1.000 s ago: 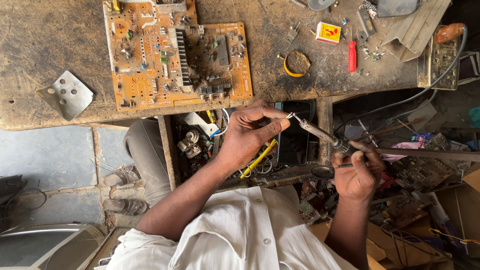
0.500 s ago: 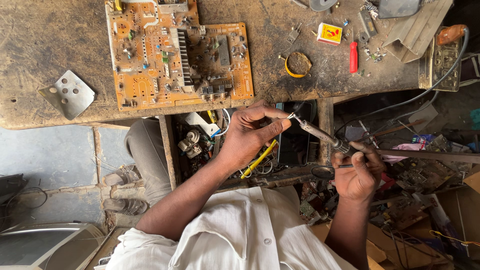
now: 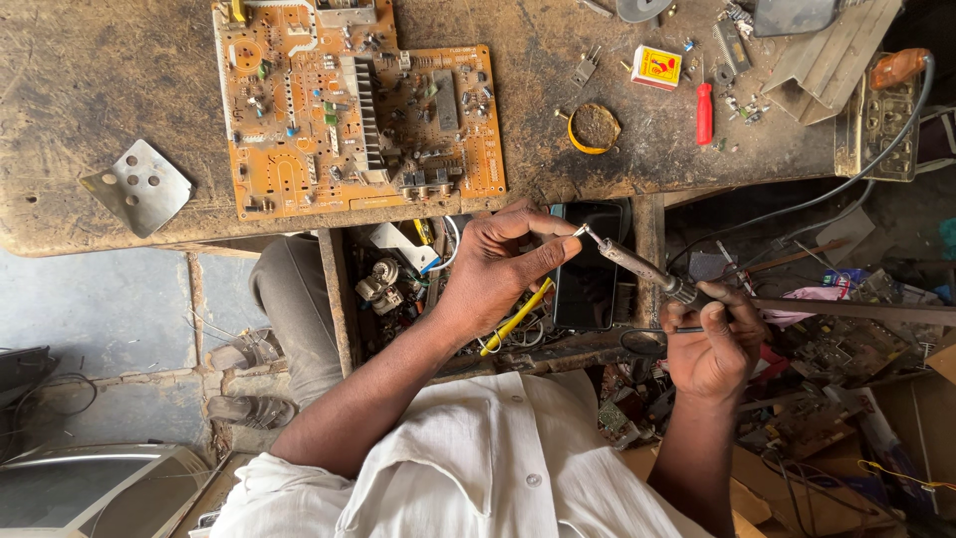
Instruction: The person strips the insulation from the ends of two wires using pliers, then uses a soldering iron to tin the exposed wire ends. The person works at a cluttered workbench with a circuit board and various tools nearby.
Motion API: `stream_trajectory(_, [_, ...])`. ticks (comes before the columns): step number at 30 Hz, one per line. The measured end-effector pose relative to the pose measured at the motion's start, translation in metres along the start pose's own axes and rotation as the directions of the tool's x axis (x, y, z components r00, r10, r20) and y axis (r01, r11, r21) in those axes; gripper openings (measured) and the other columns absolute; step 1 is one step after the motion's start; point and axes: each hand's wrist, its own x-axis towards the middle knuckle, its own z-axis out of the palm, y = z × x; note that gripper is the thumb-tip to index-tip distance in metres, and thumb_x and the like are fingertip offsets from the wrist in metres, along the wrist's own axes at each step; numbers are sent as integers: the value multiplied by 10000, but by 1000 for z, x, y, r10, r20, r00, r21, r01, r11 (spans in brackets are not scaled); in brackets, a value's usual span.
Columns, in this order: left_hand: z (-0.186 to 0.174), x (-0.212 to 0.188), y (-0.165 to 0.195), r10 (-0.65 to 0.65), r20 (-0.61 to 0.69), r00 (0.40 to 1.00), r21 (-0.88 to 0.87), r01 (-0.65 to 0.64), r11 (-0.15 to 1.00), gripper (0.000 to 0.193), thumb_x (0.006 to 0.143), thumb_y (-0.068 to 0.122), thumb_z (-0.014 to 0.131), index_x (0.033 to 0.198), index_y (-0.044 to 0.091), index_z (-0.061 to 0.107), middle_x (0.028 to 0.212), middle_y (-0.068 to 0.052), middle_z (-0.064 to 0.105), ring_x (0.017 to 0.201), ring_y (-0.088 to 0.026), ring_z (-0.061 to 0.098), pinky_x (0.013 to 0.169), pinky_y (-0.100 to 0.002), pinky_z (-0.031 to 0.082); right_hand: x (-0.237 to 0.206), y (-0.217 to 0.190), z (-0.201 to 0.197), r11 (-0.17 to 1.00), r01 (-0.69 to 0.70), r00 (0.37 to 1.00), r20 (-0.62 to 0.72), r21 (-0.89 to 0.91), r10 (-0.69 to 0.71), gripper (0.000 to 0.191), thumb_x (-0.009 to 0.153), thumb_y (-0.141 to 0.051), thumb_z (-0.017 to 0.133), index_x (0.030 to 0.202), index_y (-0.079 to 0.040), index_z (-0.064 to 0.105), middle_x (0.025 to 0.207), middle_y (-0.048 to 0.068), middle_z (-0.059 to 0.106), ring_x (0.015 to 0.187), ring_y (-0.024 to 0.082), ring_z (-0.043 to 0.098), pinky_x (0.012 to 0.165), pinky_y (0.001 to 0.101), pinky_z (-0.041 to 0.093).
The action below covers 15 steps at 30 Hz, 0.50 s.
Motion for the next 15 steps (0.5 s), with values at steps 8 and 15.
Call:
stream_trajectory(8, [0,0,-1,-22,5,1000,-77,22,997,106,967,88,772,1066,52,777,940,21,676,808,-31,598,678,-210,491,0,-1,4,999,32,999,23,-18,-32,142,1049,-122,739,1163,-38,727,924,139,750,798,210,693,684,369,503])
stream_trajectory(15, [0,-2,1,-115,-5,993,-124,114,986,103,957,97,771,1051,56,784,878,34,649,691,-22,549,562,-205,449,-2,-3,7,993,85,996,47,-76,-82,152,1048,-106,735,1189,-49,722,956,144,740,824,219,675,695,369,510])
